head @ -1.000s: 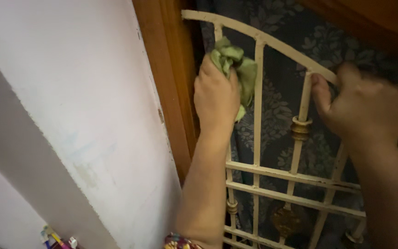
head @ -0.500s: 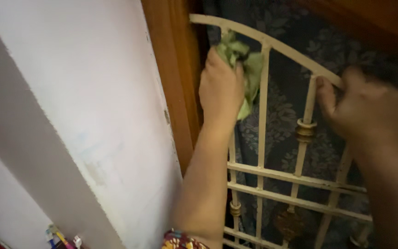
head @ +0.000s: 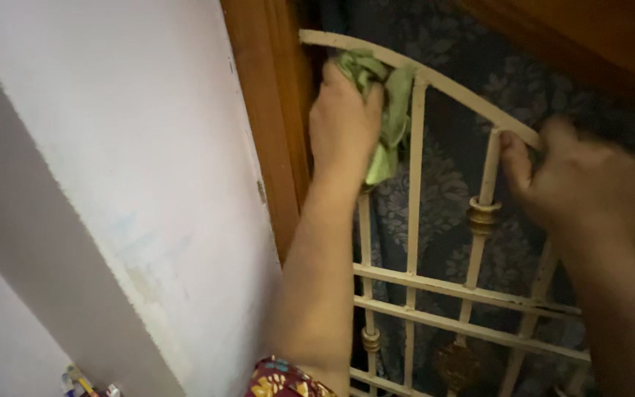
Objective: The person wipes a metal gate with a green cloth. They systematically clean the vertical and horizontal bars of the gate, moving from the top to the bottom.
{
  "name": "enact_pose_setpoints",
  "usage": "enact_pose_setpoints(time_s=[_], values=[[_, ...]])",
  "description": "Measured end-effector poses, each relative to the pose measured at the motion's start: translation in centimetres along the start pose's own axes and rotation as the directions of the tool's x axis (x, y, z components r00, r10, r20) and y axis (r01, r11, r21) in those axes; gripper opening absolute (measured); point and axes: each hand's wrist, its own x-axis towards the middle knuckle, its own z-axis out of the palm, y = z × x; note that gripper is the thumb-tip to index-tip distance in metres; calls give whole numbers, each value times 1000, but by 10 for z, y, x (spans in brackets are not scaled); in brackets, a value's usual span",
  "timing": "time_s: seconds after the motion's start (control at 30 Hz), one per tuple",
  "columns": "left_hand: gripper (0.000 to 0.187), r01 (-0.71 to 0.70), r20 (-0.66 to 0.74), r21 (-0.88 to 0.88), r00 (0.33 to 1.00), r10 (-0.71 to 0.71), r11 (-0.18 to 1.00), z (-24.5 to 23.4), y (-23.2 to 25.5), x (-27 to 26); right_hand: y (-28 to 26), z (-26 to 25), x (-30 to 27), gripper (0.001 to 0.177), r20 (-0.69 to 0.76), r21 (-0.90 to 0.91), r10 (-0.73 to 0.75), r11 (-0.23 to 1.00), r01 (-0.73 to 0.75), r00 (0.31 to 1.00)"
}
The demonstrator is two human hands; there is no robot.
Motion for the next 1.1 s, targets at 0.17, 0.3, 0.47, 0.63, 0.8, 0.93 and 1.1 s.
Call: enact_pose_setpoints(time_s=[0.17, 0.3, 0.47, 0.63, 0.8, 0.93, 1.1], values=[[61, -53, -65, -27, 997, 51, 998, 7, -13, -24, 2, 8, -4, 52, -84, 52, -39, 998, 43, 996], [64, -41, -46, 74, 998, 45, 996, 6, -12, -41, 3, 5, -3, 53, -64, 34, -35, 999, 37, 997], [60, -19, -23, 14, 1000, 19, 1000, 0, -3, -20, 3, 2, -4, 56, -103, 16, -46, 999, 48, 994], [71, -10, -143, 218, 989, 42, 976, -9, -11, -104, 1, 4, -5, 53, -64, -11, -27, 1000, 26, 998], [85, 8, -152, 214, 988, 25, 977, 10, -13, -158, 4, 8, -3, 52, -99, 75, -34, 996, 42, 994], [100, 101, -150, 137, 985, -80, 985, 22, -13, -139, 5, 12, -7, 53, -108, 52, -35, 998, 41, 994], [106, 311, 32, -14, 950, -311, 950, 9, -13, -122, 3, 7, -6, 53, -78, -55, -51, 997, 47, 996]])
